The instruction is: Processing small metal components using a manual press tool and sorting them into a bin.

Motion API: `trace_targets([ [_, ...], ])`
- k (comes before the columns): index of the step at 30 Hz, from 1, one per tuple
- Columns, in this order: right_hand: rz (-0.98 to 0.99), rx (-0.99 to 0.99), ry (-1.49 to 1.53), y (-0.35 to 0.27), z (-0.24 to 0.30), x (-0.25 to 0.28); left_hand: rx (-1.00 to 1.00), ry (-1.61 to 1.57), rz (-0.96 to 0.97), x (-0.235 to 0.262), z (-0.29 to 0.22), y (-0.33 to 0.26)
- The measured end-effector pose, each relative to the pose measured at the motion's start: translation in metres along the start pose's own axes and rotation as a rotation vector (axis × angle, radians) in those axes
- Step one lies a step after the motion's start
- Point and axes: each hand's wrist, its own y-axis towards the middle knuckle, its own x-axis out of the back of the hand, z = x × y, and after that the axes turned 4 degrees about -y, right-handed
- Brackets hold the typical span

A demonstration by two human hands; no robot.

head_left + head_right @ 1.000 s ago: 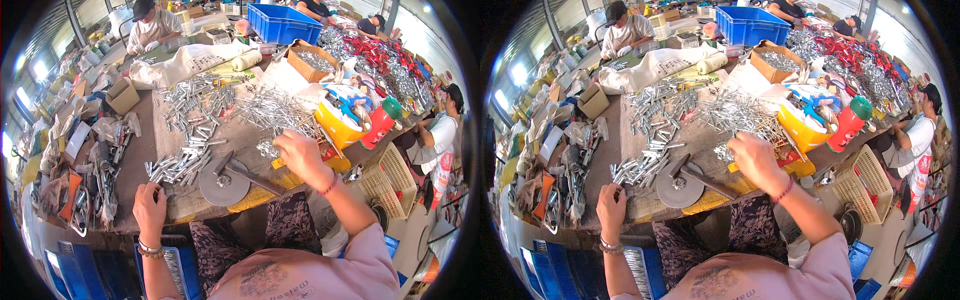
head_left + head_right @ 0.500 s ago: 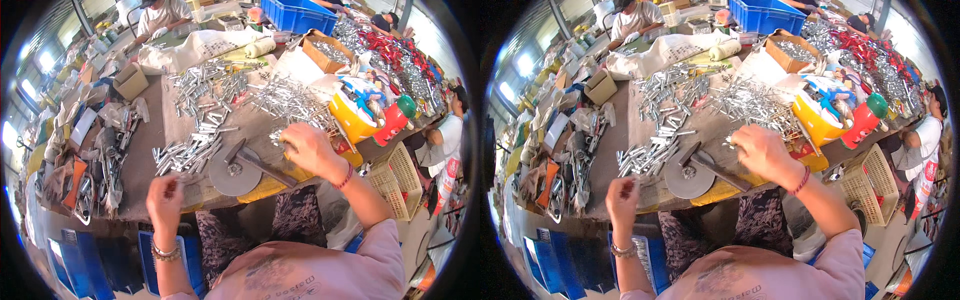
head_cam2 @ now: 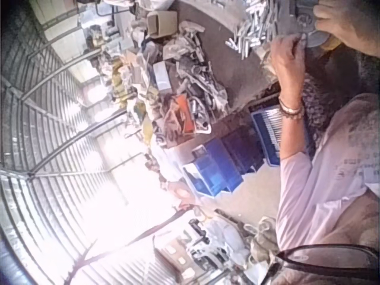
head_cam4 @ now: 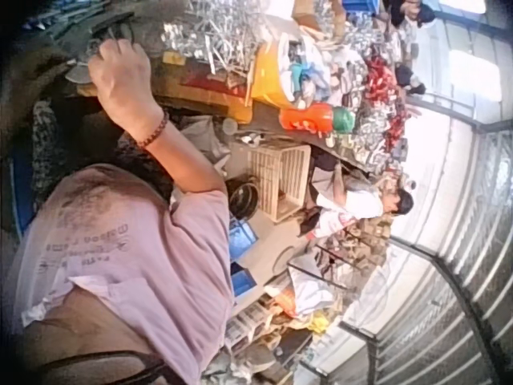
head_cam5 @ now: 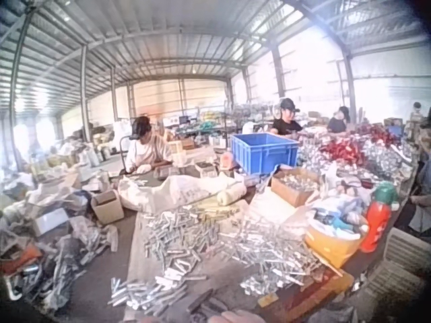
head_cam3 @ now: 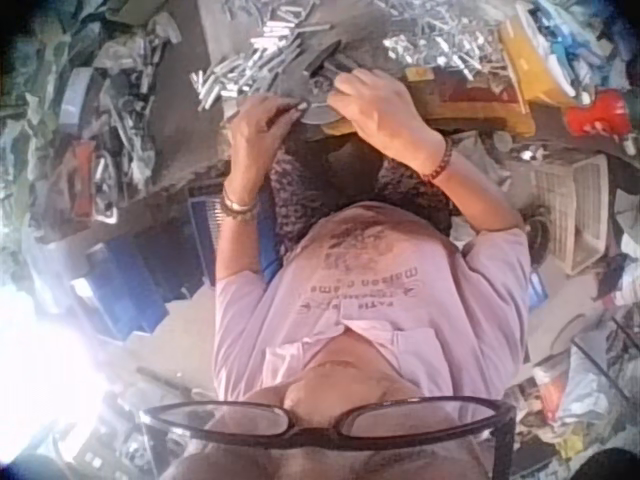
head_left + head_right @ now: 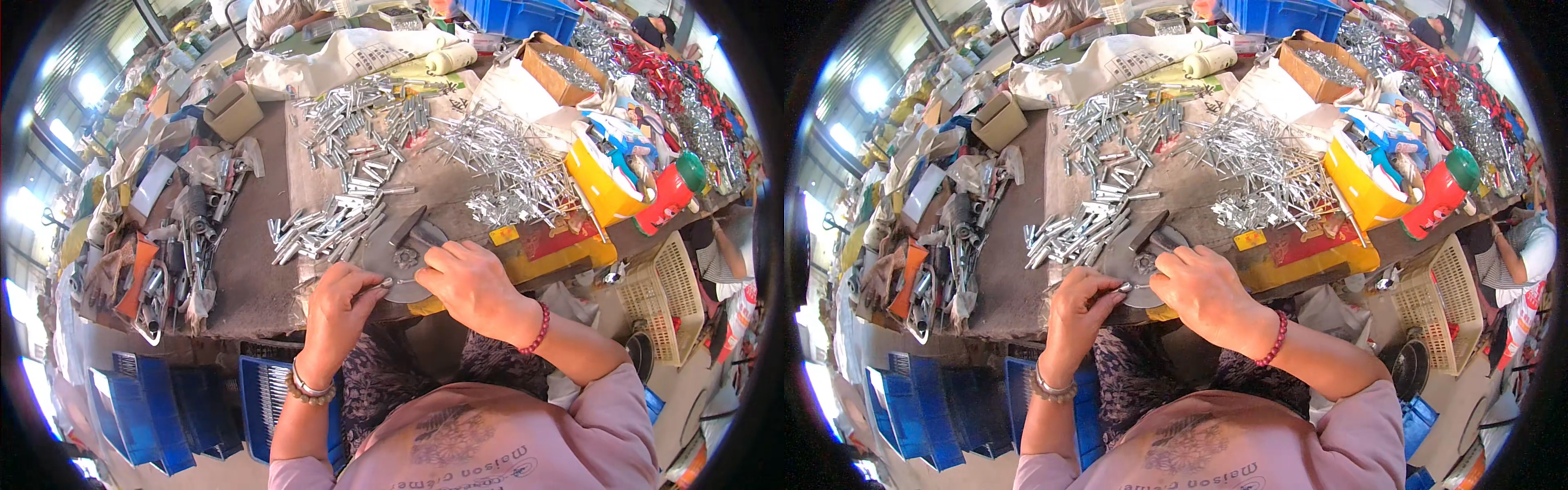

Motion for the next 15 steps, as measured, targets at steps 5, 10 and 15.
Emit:
trace_targets([
  [5,-0.035,0.017,-0.007,0.0023,-0.002,-0.0036,-0.025,0.03,-0.029,-0.001,-0.0006,-0.0016],
  [10,-0.032,0.037,0.036,0.0038,-0.0039,-0.0056,0.01,-0.001,-0.037,-0.0037,0.0014,-0.0026],
  [15,-0.015,0.044,0.068,0.0057,-0.0066,-0.0087,-0.01,-0.012,-0.063,-0.0069,0.0039,-0.0041],
])
